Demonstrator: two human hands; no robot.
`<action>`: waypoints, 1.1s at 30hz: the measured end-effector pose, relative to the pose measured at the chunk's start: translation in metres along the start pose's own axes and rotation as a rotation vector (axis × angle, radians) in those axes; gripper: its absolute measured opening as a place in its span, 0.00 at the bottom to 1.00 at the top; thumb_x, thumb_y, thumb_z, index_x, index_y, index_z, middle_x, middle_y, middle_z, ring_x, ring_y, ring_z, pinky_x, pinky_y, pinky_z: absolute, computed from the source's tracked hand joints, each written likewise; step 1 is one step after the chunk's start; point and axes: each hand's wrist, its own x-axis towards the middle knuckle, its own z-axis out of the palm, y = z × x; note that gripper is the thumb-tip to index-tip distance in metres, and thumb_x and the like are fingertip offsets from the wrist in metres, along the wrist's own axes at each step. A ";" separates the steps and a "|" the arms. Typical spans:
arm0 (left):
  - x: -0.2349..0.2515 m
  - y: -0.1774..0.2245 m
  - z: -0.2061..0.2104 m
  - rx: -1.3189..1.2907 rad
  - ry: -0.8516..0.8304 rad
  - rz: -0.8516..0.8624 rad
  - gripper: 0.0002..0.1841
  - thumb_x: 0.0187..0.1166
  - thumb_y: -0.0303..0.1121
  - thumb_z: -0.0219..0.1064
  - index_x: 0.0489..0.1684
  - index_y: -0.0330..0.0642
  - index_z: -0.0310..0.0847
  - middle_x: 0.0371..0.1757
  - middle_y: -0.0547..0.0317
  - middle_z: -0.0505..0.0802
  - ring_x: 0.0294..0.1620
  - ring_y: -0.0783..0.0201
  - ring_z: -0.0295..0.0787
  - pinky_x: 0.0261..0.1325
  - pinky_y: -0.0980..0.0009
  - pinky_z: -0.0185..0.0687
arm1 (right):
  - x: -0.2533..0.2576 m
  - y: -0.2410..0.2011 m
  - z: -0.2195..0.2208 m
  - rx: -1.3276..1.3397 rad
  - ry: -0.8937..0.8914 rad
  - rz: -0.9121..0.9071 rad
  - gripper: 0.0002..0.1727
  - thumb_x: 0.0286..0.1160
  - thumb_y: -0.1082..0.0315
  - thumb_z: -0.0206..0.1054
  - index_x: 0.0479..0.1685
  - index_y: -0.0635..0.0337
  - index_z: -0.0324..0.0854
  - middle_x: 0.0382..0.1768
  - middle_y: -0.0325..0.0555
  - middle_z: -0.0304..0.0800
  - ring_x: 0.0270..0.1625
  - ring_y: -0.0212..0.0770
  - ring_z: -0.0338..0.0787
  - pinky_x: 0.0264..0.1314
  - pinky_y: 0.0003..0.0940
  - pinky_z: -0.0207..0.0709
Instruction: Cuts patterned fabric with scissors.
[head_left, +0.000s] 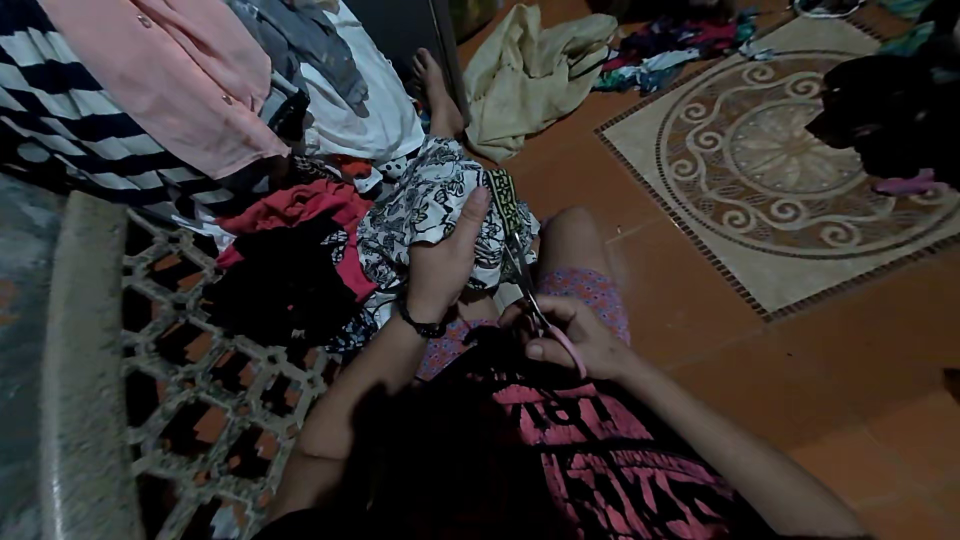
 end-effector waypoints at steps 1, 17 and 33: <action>0.000 0.000 0.000 -0.011 -0.004 0.005 0.19 0.80 0.53 0.69 0.60 0.54 0.85 0.45 0.69 0.93 0.45 0.74 0.91 0.49 0.69 0.91 | -0.001 0.000 -0.001 0.009 0.005 -0.012 0.25 0.75 0.43 0.71 0.55 0.56 0.86 0.30 0.22 0.85 0.31 0.15 0.80 0.33 0.14 0.76; 0.003 0.011 -0.006 -0.081 0.048 -0.183 0.26 0.78 0.62 0.66 0.63 0.54 0.83 0.51 0.67 0.93 0.51 0.73 0.91 0.54 0.66 0.90 | -0.012 -0.014 0.004 -0.008 -0.042 -0.013 0.23 0.76 0.44 0.72 0.52 0.56 0.87 0.28 0.21 0.84 0.29 0.12 0.78 0.31 0.11 0.72; -0.009 -0.004 0.012 0.063 0.066 0.187 0.16 0.84 0.41 0.69 0.61 0.42 0.82 0.50 0.69 0.92 0.54 0.81 0.88 0.63 0.74 0.86 | 0.008 -0.011 0.007 -0.051 0.080 -0.021 0.25 0.74 0.43 0.72 0.53 0.55 0.86 0.32 0.21 0.86 0.33 0.14 0.82 0.35 0.14 0.78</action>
